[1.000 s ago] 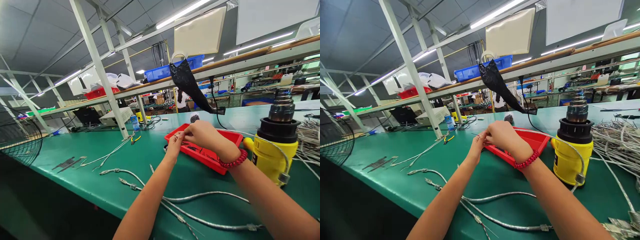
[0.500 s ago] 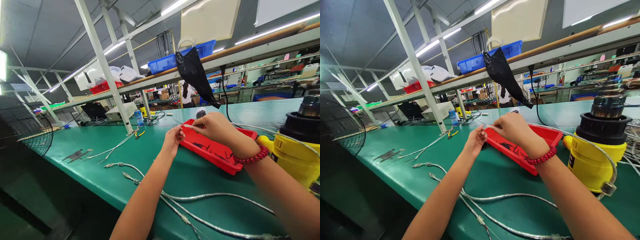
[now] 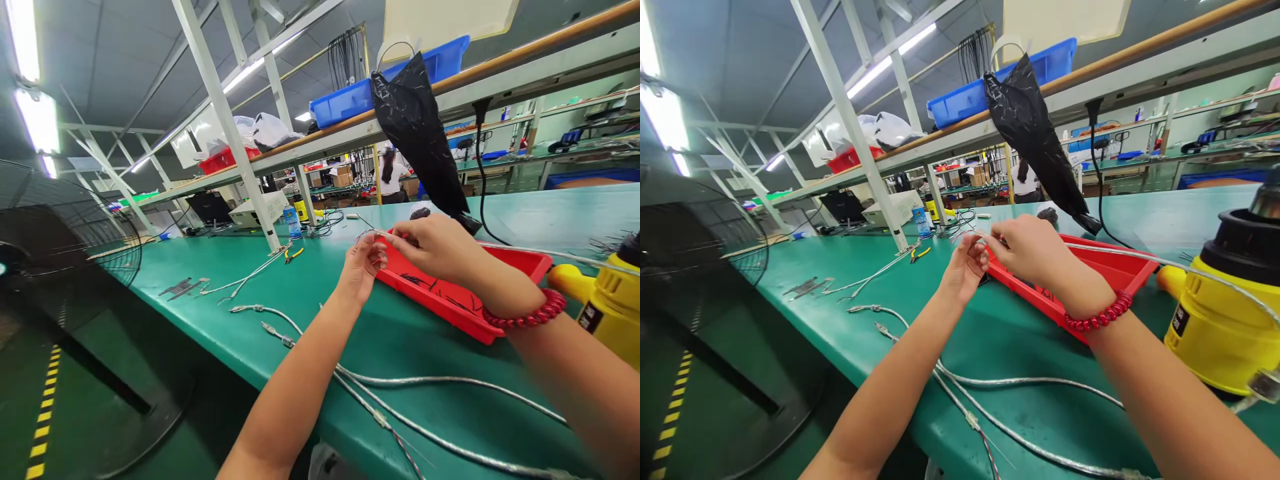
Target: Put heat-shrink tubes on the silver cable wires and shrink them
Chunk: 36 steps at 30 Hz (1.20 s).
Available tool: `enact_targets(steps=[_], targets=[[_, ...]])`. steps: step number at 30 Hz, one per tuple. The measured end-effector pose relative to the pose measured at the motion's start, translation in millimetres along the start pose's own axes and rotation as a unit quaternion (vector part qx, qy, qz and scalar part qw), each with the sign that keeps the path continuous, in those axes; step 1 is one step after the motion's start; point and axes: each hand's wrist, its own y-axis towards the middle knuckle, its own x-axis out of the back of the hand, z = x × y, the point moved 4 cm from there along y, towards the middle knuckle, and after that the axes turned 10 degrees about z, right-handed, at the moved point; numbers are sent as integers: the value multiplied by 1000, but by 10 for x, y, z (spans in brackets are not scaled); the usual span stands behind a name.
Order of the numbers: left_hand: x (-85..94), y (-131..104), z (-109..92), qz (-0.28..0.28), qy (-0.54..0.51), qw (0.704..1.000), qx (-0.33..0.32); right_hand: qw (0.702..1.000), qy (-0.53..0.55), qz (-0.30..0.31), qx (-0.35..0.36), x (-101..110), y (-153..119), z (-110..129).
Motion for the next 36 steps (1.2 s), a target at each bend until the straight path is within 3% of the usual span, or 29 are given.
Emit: enact_targets(steps=[5,11,16,27,31,36], targets=[[-7,-16,20,-52,-59,996,46,999,36,10,16,19,10,31],[-118,-72,8,-52,-51,996,57,999,26,23,-5,67,-10,-2],[-94,-87,40,-91,-90,987,96,999,0,35,2,42,-11,-17],[-88,-93,157,-90,-208,966,124,982,148,106,48,-118,1,37],[-21,-82,209,-97,-232,959,134,984,125,120,42,-244,14,-3],[-7,-82,212,-101,-250,951,153,985,129,106,49,-258,8,-3]])
